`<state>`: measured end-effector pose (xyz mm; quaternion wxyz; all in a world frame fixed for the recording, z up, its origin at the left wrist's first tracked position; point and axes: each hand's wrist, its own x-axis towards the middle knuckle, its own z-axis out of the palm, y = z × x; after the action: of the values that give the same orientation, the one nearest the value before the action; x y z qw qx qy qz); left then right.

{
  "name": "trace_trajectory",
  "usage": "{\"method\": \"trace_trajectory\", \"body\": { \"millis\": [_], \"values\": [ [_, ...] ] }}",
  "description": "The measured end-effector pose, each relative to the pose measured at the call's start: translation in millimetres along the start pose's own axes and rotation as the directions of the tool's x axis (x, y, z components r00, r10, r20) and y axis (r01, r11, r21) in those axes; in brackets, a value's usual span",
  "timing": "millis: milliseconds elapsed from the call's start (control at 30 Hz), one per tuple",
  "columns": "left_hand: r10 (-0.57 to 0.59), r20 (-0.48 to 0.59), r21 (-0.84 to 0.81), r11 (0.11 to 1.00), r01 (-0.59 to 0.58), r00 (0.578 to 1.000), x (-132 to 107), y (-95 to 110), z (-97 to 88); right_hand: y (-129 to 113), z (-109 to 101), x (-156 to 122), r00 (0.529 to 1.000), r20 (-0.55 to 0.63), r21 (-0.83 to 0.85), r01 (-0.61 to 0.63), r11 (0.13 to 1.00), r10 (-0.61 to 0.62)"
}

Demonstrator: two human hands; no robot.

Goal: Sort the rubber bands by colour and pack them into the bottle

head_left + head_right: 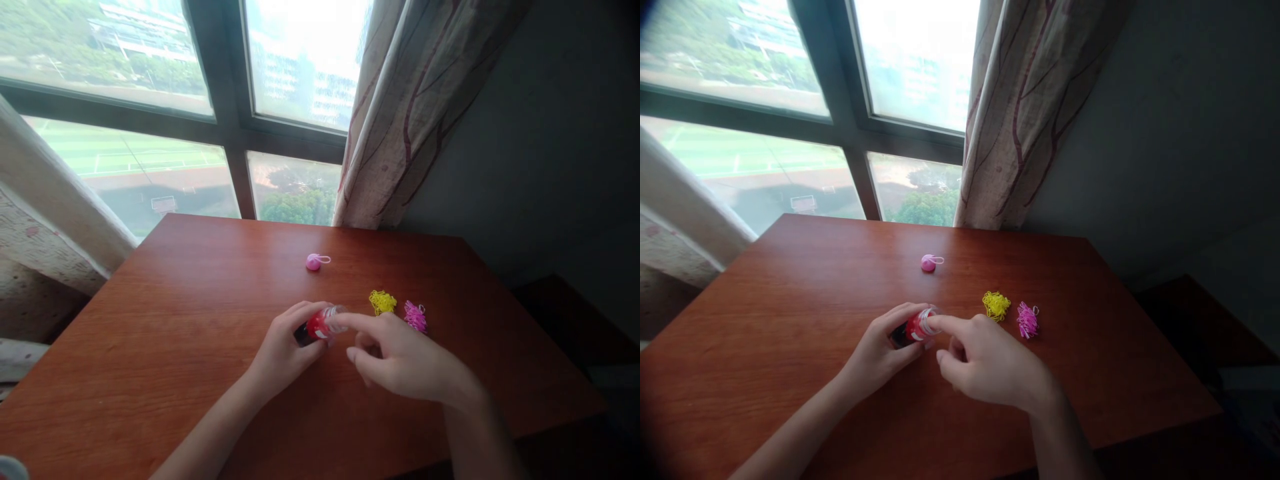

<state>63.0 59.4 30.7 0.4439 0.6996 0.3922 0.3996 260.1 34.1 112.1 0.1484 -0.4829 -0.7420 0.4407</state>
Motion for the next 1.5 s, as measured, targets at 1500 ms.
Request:
{"method": "trace_trajectory", "body": {
  "millis": [1500],
  "values": [
    [-0.150,0.031,-0.046,0.987,0.152,0.988,-3.5,-11.9,-1.4,140.1,25.6,59.5,0.720,-0.689,-0.598,-0.495,0.631,-0.088]
  ]
}}
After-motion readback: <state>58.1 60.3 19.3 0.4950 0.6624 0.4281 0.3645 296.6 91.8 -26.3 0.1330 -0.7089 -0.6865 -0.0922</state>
